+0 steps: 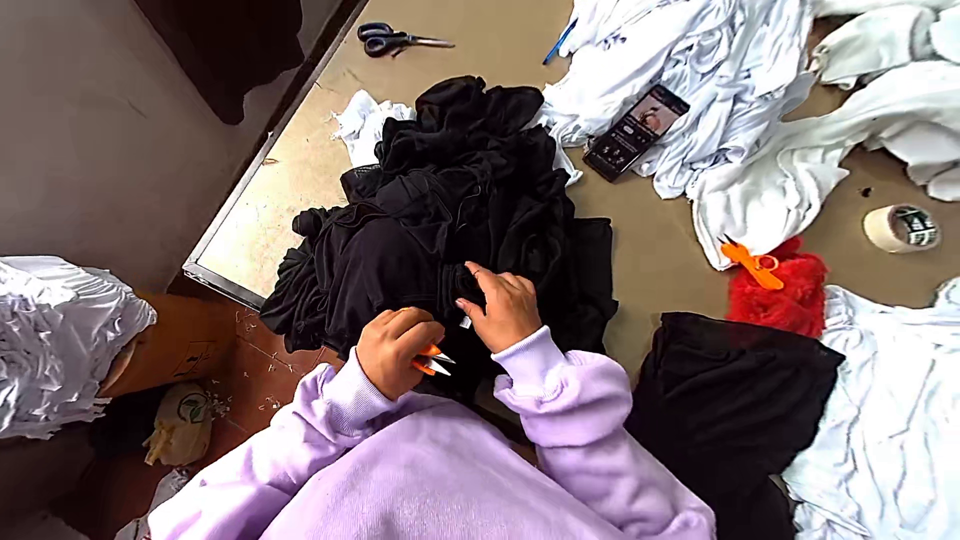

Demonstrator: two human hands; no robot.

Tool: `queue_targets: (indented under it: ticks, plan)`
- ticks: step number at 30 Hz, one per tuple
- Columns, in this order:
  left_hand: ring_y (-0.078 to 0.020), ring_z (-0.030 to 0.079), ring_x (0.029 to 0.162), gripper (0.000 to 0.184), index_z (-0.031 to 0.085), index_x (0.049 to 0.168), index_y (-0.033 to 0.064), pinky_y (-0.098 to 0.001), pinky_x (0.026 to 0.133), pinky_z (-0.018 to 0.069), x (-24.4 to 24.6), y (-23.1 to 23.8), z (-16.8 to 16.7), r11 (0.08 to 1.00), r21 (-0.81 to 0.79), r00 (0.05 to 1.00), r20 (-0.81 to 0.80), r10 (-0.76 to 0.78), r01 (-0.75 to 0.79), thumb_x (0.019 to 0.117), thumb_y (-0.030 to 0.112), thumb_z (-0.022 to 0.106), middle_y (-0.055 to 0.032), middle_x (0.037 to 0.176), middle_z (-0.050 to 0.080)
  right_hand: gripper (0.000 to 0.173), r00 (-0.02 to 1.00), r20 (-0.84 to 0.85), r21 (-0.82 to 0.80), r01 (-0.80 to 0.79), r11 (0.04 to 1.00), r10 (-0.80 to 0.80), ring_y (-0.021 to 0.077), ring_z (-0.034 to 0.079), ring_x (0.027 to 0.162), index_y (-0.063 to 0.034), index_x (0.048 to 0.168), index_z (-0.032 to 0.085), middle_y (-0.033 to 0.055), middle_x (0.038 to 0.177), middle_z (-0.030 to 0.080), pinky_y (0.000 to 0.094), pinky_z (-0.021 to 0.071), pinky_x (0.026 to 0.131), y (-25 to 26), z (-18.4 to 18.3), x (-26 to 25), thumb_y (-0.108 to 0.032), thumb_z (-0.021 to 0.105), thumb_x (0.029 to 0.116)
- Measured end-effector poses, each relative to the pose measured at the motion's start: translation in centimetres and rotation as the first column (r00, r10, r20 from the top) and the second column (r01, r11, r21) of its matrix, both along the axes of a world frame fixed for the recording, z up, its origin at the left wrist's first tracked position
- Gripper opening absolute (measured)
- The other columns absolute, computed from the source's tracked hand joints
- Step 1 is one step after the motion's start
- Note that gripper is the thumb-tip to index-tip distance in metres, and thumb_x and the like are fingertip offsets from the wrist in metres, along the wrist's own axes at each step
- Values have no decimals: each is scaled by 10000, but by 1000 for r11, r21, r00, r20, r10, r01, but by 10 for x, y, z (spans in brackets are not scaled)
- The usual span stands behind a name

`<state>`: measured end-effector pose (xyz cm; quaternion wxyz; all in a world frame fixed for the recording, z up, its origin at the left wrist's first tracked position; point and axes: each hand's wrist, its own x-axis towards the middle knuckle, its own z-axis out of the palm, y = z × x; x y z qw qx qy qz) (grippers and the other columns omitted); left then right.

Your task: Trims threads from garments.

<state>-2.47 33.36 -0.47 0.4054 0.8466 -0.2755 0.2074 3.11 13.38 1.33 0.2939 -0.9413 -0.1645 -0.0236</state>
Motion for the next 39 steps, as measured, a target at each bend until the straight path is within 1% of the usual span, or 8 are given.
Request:
queue_targets:
  ticks: [4, 7, 12, 17, 22, 26, 33, 39]
  plan:
    - [-107, 658, 827, 219, 702, 1010, -53, -230, 750, 572, 6, 29, 20, 938, -346, 985, -153, -85, 27, 941, 151, 662, -127, 952, 697, 320, 981, -192, 629, 106, 770, 22, 27, 693, 895, -5, 1189, 610, -8, 1000, 718, 210, 598, 805, 21, 33, -20, -75, 704, 891]
    - [-56, 576, 852, 572, 627, 1207, -68, -176, 751, 509, 20, 44, 50, 913, -370, 963, -136, -234, 170, 938, 426, 730, -126, 1084, 642, 504, 949, -275, 834, 155, 529, 155, 47, 704, 894, -104, 1353, 510, -33, 1062, 710, 213, 617, 758, 40, 63, -39, -38, 721, 900]
    - [-95, 652, 807, 108, 713, 949, -58, -212, 735, 553, 30, 60, 62, 871, -414, 933, -115, -340, 267, 904, 27, 663, -99, 843, 689, 418, 918, -259, 875, 91, 475, 301, 61, 679, 1028, -84, 1352, 601, -10, 1186, 691, 225, 589, 888, 55, 57, -36, -70, 693, 945]
    - [8, 615, 846, 78, 687, 972, 58, -155, 733, 514, 23, 92, 37, 558, -828, 797, -302, -523, 52, 991, 126, 654, 30, 951, 674, 110, 802, -286, 904, 45, 425, 524, -17, 646, 823, -139, 1066, 684, -77, 920, 675, 147, 560, 733, 59, 52, -22, -141, 701, 957]
    - [4, 587, 688, 73, 701, 1026, 153, -154, 575, 479, 1, 119, 26, 203, -970, 683, -238, -691, -133, 997, 215, 676, 19, 1018, 703, 142, 647, -273, 912, -61, 405, 712, 43, 598, 1099, -165, 1020, 713, -57, 1174, 607, 178, 549, 884, 83, 45, -13, -288, 729, 950]
    - [8, 605, 766, 58, 671, 1022, 89, -162, 661, 503, -29, 133, 19, 409, -896, 796, -370, -478, -171, 1002, 138, 650, 31, 929, 685, 117, 553, -256, 939, -53, 340, 793, 12, 659, 959, -137, 1075, 692, -59, 1067, 682, 167, 572, 809, 112, 44, -23, -170, 710, 963]
    - [-38, 581, 868, 356, 714, 1068, -103, -152, 741, 495, -82, 148, 30, 775, -576, 912, -410, 0, -259, 919, 218, 746, -113, 1013, 660, 124, 576, -370, 788, -221, 574, 729, -12, 668, 819, -100, 1039, 712, -75, 947, 714, 157, 588, 747, 155, 32, -46, -76, 733, 919]
    - [-22, 615, 861, 122, 698, 877, -12, -176, 747, 522, -119, 156, 7, 469, -764, 886, -453, 98, -443, 957, 74, 667, -27, 946, 674, 142, 399, -493, 792, -161, 588, 773, 21, 677, 875, -109, 1060, 720, -55, 992, 702, 186, 597, 775, 182, 17, -63, -181, 728, 937]
